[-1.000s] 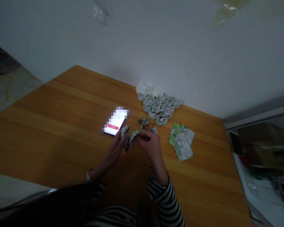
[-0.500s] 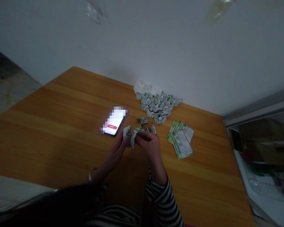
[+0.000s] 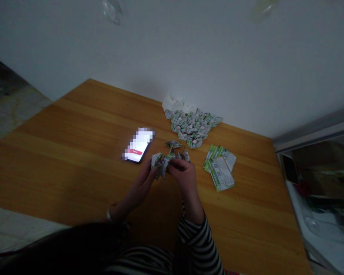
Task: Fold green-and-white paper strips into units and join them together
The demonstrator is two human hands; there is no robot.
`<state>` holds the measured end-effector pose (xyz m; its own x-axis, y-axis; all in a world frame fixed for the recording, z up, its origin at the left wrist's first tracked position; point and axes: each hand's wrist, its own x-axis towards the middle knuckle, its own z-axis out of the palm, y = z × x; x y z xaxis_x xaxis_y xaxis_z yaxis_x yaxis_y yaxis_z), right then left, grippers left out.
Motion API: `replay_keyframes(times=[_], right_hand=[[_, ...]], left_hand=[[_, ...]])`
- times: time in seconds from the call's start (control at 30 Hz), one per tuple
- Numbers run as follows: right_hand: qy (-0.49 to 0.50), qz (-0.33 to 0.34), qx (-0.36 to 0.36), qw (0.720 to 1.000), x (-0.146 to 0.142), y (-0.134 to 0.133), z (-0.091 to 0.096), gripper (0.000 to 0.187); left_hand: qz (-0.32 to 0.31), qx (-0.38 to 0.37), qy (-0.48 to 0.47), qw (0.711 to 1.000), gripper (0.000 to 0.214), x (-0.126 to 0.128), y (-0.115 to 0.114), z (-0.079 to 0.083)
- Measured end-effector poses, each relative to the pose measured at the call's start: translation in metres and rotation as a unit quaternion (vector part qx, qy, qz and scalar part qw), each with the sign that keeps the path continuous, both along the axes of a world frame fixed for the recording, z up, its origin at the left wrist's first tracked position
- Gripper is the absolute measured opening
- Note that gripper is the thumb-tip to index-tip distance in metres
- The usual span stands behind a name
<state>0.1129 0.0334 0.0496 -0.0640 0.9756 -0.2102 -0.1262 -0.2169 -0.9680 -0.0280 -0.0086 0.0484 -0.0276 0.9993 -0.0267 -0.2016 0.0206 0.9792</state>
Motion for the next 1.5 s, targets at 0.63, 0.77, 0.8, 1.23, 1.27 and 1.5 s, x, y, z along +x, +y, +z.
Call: replay_keyframes(times=[0.63, 0.77, 0.8, 1.23, 1.27, 1.5], right_hand=[[-0.103, 0.06, 0.091, 0.989, -0.009, -0.016, 0.009, 0.015], [-0.133, 0.1, 0.105, 0.98, -0.017, -0.014, 0.007, 0.019], [-0.13, 0.135, 0.103, 0.977, -0.016, -0.01, 0.006, 0.021], [-0.66, 0.17, 0.28, 0.677, 0.0, 0.1, -0.004, 0.017], [-0.68, 0.177, 0.273, 0.657, -0.003, 0.102, -0.006, 0.018], [-0.716, 0.191, 0.248, 0.625, -0.012, 0.112, -0.019, 0.022]], left_hand=[[-0.022, -0.018, 0.026, 0.999, 0.041, 0.003, -0.003, 0.005], [0.0, -0.03, 0.027, 0.999, 0.034, -0.001, -0.004, 0.001], [0.02, -0.039, 0.015, 0.999, 0.034, -0.003, -0.004, -0.001], [0.123, -0.118, -0.095, 0.981, 0.04, -0.03, 0.008, -0.016], [0.121, -0.118, -0.092, 0.981, 0.041, -0.029, 0.009, -0.015], [0.108, -0.116, -0.09, 0.983, 0.042, -0.022, 0.01, -0.014]])
